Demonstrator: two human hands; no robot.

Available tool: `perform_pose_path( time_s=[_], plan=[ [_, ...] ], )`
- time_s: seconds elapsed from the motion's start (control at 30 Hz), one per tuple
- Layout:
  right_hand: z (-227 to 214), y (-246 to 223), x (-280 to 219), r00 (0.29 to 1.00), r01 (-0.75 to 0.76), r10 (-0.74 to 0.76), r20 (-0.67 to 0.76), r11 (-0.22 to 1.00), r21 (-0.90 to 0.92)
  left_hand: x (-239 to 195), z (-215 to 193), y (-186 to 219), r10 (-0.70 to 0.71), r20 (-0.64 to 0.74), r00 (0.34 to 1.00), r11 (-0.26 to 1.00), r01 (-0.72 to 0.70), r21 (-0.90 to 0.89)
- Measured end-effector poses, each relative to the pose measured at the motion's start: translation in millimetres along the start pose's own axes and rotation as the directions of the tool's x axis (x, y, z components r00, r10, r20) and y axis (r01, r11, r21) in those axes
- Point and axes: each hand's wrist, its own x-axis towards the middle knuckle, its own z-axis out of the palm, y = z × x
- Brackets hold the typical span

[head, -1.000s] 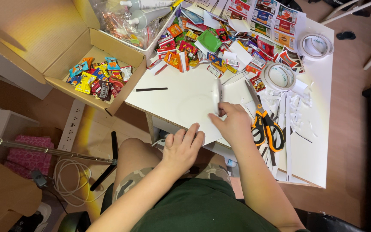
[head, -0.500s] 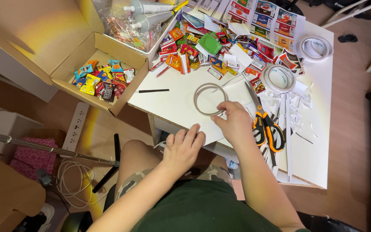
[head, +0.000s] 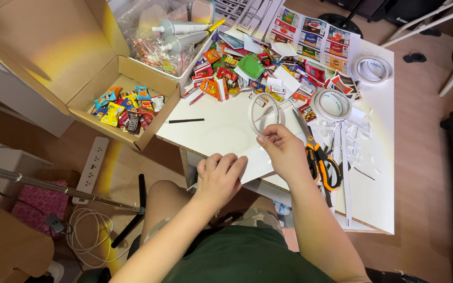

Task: The person cuts a small white paper card and a candy wrapper using scissors. They then fold a strip of white paper and cut it into smaller pieces.

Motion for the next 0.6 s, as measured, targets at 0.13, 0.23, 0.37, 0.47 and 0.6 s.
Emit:
perform_pose_path(
  time_s=[0.13,0.23,0.37,0.47,0.6],
  plan=[
    [-5,-21,-7,0.999,-0.003,-0.001,0.041,0.996,0.087,12,-16,-3,-0.064,-0.020,0.998,0.989,0.061,-0.135],
    [-3,-35,-13,0.994,-0.061,0.066,0.092,0.996,-0.060,18,-26,-4,-0.198,0.158,0.967,0.849,0.250,-0.466],
    [5,-67,-20,0.986,-0.078,0.129,0.103,0.914,-0.398,39,-71,13,-0.579,0.572,0.581,0.204,0.783,-0.588],
    [14,-64,-18,0.979,-0.077,0.164,0.122,0.849,-0.522,33,-74,12,-0.552,0.751,0.362,-0.255,0.785,-0.565],
    [8,-57,-25,0.972,-0.087,0.183,0.145,0.860,-0.503,21,-75,9,-0.584,0.767,0.265,-0.381,0.745,-0.548]
  ],
)
